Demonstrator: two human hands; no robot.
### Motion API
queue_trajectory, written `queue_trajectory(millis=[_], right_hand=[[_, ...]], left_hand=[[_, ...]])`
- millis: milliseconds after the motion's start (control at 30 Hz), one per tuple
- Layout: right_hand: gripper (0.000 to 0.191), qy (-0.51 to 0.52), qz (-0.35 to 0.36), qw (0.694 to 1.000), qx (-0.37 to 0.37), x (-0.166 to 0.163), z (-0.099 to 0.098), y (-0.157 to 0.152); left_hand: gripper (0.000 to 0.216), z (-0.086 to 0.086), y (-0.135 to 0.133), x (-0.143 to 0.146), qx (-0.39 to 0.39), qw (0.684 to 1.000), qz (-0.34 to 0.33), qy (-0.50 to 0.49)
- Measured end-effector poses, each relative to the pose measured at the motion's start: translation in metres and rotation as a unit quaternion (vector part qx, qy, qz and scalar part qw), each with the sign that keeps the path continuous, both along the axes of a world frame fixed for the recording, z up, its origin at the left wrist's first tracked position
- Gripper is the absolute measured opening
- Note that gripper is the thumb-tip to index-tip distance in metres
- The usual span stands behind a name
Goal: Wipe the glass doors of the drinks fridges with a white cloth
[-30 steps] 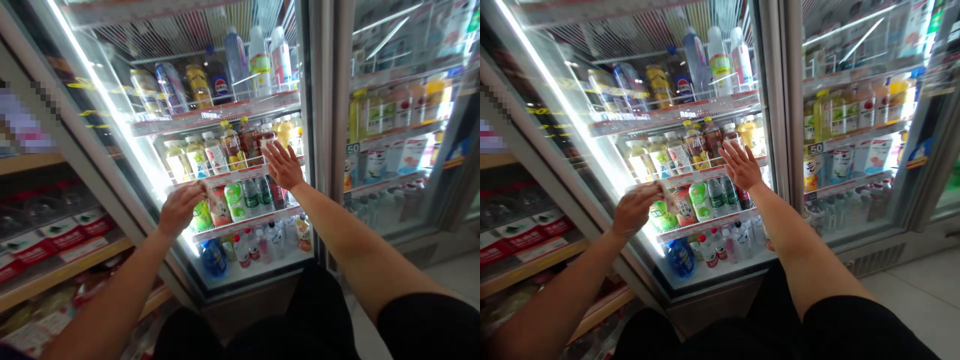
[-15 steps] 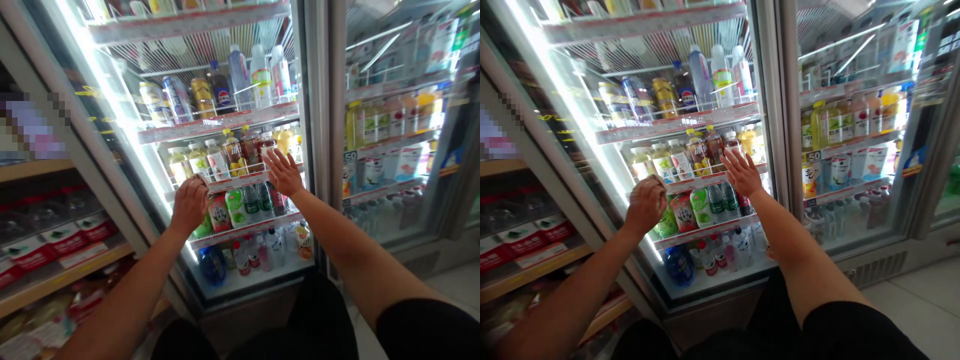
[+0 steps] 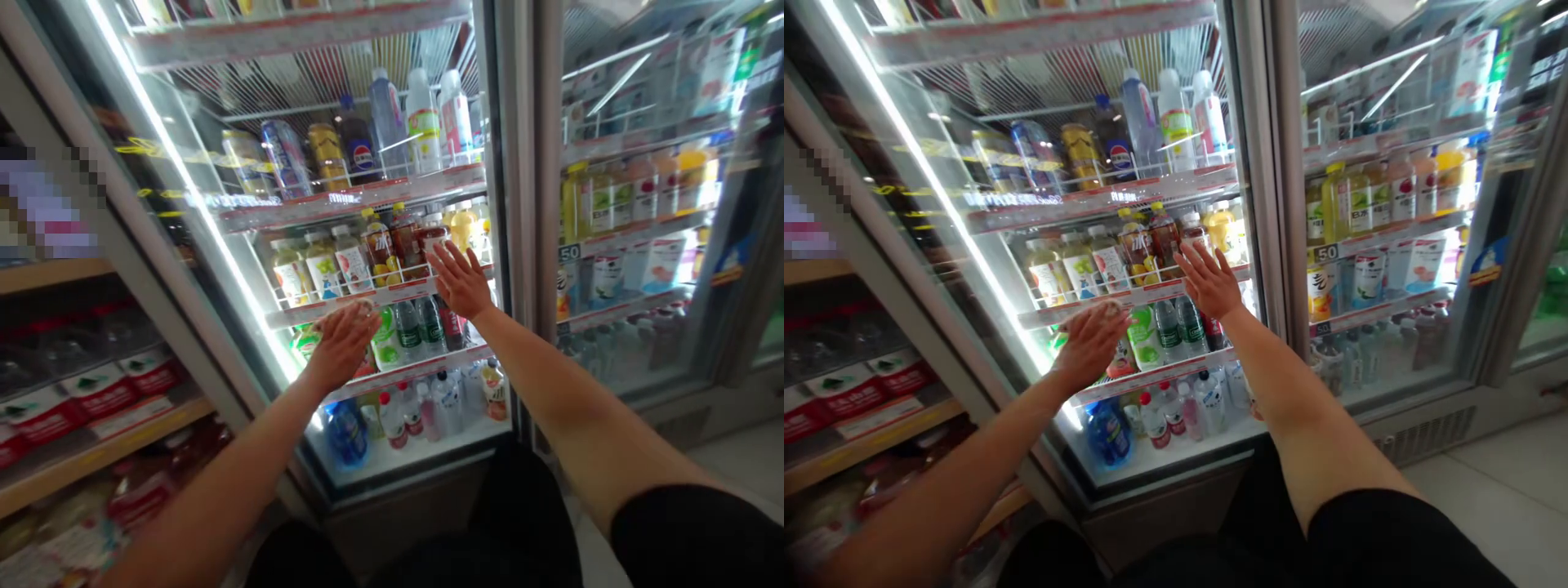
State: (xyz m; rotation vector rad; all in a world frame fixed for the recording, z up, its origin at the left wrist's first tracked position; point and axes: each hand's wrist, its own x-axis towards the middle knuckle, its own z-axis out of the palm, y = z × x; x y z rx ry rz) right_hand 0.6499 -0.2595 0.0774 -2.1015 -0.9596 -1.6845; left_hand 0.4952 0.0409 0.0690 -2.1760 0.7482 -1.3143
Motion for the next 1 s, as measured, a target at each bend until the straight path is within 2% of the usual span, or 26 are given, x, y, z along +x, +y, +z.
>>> queue_trajectory(millis=[67,233,267,333,467,533,567,633,700,733,800,900,967,1000], right_hand=[[0.052,-0.007,0.002,1.000,-0.002,0.001,-0.001,0.000],[0.054,0.002,0.004,1.000,-0.002,0.000,-0.001,-0.001],[0.053,0.004,0.005,1.000,0.000,-0.001,-0.001,-0.001],[0.052,0.008,0.006,1.000,0.008,-0.002,-0.001,0.001],[0.053,0.023,0.015,0.999,0.041,-0.008,-0.001,0.012],[0.054,0.025,0.016,0.997,0.066,-0.013,-0.005,0.020],[0.054,0.026,0.015,0.996,0.079,-0.016,-0.009,0.023],[0.054,0.026,0.011,0.996,0.089,-0.019,-0.020,0.028],[0.055,0.030,0.006,0.997,0.070,-0.020,-0.033,0.029],[0.055,0.033,0.002,0.998,0.057,-0.019,-0.039,0.028],[0.055,0.038,-0.004,0.999,0.038,-0.016,-0.048,0.027],[0.056,0.046,-0.007,0.998,0.039,-0.011,-0.055,0.026],[0.057,0.043,-0.004,0.998,0.036,-0.010,-0.058,0.026],[0.058,0.038,-0.002,0.999,0.027,-0.009,-0.061,0.025]], left_hand=[[0.075,0.000,0.006,0.003,0.019,1.000,-0.007,0.022],[0.074,0.043,0.012,0.008,-0.107,0.992,-0.001,-0.065],[0.074,0.045,0.009,0.008,-0.124,0.989,0.002,-0.080],[0.074,0.038,0.001,0.007,-0.132,0.987,0.011,-0.092],[0.072,0.012,-0.005,0.001,-0.045,0.998,0.008,-0.032],[0.073,0.017,0.000,-0.001,-0.019,1.000,0.008,-0.016],[0.073,0.024,0.004,-0.002,-0.030,0.999,0.012,-0.031],[0.072,0.041,0.012,-0.001,-0.084,0.992,0.022,-0.088],[0.070,0.048,0.015,-0.001,-0.148,0.977,0.031,-0.148],[0.070,0.046,0.015,-0.001,-0.172,0.971,0.035,-0.164],[0.071,0.029,0.012,-0.002,-0.185,0.969,0.041,-0.160],[0.071,-0.004,0.008,-0.007,-0.098,0.993,0.027,-0.067],[0.073,-0.012,0.010,-0.010,-0.036,0.999,0.011,-0.016],[0.072,-0.009,0.012,-0.010,-0.038,0.999,0.010,-0.016]])
